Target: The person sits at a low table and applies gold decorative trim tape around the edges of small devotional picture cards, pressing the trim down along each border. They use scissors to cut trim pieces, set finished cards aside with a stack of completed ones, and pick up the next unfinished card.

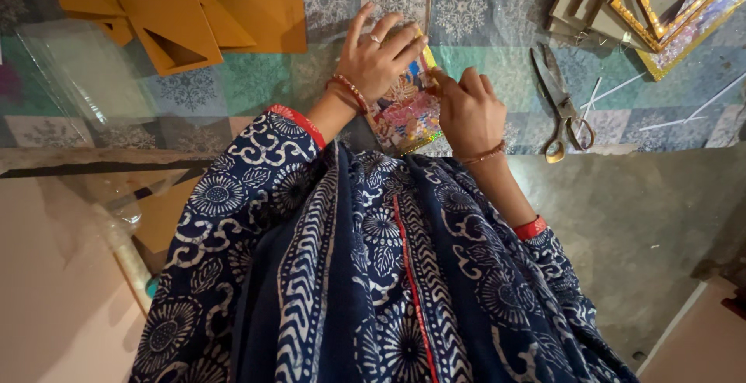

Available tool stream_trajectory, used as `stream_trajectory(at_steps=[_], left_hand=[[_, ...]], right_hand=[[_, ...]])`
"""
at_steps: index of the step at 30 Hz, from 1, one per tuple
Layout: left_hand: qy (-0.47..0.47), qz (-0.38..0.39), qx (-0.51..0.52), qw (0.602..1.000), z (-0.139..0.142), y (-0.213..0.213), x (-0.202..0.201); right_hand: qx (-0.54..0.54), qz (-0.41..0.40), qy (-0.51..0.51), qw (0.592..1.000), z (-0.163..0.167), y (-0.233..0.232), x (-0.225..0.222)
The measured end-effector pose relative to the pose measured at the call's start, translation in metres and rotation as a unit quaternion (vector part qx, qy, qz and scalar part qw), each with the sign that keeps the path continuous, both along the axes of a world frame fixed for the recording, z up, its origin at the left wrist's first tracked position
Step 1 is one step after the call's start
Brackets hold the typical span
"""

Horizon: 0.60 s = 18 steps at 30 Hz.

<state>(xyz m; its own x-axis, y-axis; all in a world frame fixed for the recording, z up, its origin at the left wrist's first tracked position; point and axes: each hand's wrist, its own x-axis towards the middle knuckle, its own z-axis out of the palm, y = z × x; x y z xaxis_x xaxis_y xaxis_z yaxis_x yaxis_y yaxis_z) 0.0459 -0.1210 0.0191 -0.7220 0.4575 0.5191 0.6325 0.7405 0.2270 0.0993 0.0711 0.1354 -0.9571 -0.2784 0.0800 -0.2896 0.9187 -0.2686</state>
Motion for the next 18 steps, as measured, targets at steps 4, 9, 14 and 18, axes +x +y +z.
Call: stream_trajectory(at_steps=[4, 9, 14, 18], left_hand=[[-0.002, -0.014, 0.003, 1.0, -0.001, -0.001, -0.001], [0.008, -0.022, -0.016, 1.0, -0.003, 0.0, -0.002], [0.004, -0.023, -0.016, 1.0, -0.005, -0.001, -0.001], [0.01, -0.015, -0.012, 1.0, -0.004, 0.0, 0.0]], right_hand=[[-0.004, -0.005, -0.018, 1.0, 0.0, 0.0, 0.0], [-0.001, 0.002, -0.012, 1.0, 0.007, 0.0, 0.001], [-0.012, -0.01, -0.008, 1.0, 0.015, -0.004, 0.001], [-0.013, -0.024, 0.003, 1.0, 0.023, -0.006, -0.001]])
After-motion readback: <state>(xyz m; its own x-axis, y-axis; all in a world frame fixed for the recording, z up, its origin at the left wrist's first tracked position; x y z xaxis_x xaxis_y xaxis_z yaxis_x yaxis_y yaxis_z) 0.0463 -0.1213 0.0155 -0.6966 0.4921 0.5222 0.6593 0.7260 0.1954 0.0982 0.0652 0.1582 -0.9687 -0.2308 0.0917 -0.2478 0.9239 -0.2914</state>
